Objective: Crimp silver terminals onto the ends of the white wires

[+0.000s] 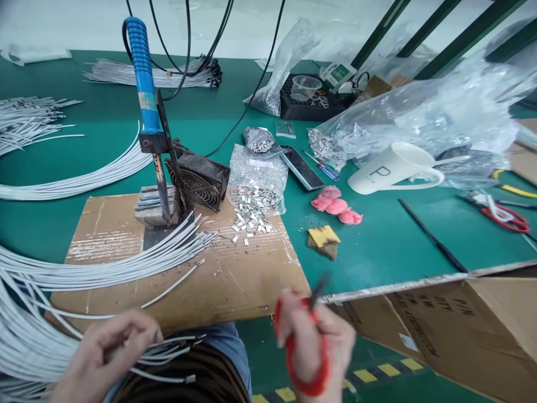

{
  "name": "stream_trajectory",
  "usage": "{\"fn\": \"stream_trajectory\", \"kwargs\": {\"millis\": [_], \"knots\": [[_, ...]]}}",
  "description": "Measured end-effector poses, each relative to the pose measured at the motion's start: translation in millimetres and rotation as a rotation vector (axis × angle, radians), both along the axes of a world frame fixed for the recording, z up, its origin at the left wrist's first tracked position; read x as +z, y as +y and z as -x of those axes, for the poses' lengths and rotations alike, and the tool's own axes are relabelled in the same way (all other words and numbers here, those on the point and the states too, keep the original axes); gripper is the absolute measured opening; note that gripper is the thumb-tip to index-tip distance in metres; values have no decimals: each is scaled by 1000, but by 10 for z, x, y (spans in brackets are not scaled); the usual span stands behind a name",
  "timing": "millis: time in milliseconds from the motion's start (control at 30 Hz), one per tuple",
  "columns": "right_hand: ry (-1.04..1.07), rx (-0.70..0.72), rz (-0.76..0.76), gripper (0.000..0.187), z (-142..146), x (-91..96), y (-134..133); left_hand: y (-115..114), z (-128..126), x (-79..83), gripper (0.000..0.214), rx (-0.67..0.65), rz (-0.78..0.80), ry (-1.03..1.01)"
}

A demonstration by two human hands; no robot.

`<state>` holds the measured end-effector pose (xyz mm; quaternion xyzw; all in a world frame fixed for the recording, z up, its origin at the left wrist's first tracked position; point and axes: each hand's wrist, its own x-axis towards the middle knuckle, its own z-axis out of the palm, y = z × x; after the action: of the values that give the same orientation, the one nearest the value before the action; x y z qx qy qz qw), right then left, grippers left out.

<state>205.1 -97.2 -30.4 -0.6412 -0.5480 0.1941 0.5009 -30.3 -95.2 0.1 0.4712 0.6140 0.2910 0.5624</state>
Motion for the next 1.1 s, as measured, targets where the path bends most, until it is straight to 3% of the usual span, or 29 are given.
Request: {"fn": "stream_trajectory", "kwargs": {"millis": [133, 333, 1100], "knots": [[-94, 211, 96, 43, 187, -86, -30, 113, -29, 2, 23, 99, 49, -136], [-217, 445, 101, 36, 461, -144, -31, 148, -75, 8, 25, 103, 71, -216], [-256, 485, -28, 35, 501, -158, 9, 133, -47, -12, 42, 110, 164, -322]]}}
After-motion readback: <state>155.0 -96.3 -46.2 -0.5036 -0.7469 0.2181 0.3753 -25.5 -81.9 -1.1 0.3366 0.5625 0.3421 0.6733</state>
